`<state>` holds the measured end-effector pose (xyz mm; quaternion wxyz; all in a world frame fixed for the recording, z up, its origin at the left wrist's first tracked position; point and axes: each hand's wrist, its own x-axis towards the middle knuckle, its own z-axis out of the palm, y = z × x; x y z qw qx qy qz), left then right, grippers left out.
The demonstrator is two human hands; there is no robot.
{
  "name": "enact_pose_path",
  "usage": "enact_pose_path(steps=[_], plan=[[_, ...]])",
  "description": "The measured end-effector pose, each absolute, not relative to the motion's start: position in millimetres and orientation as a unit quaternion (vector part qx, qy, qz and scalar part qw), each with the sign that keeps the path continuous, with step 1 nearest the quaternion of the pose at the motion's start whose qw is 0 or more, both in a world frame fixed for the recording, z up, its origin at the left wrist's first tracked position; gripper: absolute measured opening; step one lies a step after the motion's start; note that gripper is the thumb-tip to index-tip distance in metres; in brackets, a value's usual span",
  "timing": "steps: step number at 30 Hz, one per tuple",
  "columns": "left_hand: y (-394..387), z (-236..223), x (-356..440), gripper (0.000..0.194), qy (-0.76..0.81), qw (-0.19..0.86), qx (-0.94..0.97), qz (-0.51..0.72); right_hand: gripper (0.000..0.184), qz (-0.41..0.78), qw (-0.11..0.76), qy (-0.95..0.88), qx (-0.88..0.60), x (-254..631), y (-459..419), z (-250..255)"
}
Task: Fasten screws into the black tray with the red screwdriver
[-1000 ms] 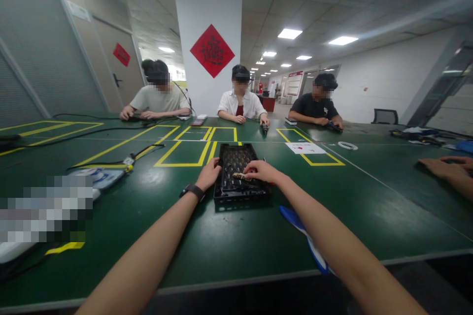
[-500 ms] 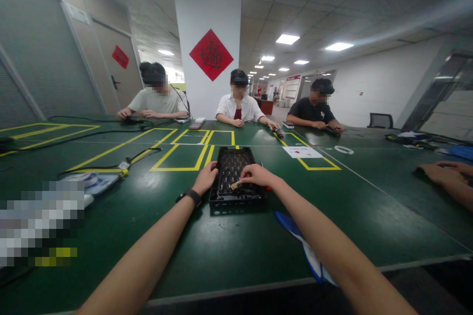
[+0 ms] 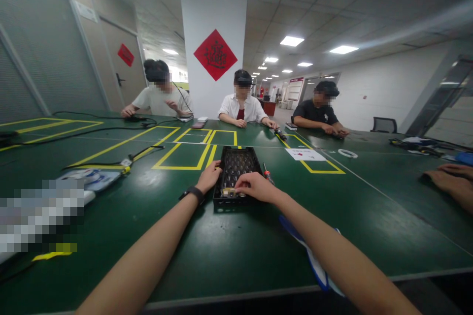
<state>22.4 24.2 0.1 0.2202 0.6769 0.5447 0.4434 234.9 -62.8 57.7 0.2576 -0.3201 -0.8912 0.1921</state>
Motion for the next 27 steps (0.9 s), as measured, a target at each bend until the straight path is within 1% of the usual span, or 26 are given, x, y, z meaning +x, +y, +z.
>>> enact_pose_path(steps=[7,12,15,18,23,27], plan=[[8,5,23,0.050,0.521,0.220,0.703,0.431,0.021,0.224,0.234,-0.905,-0.276,242,-66,68],[9,4,23,0.049,0.518,0.197,0.715,0.427,0.022,0.183,0.193,-0.923,-0.277,239,-69,68],[8,4,22,0.048,0.523,0.193,0.715,0.421,0.019,0.151,0.195,-0.927,-0.282,235,-70,67],[7,5,23,0.048,0.524,0.191,0.714,0.423,0.018,0.143,0.204,-0.925,-0.286,232,-71,67],[9,5,23,0.047,0.528,0.190,0.711,0.424,0.019,0.168,0.219,-0.912,-0.303,230,-72,65],[11,3,22,0.047,0.525,0.181,0.717,0.422,0.024,0.239,0.237,-0.889,-0.309,230,-68,61]])
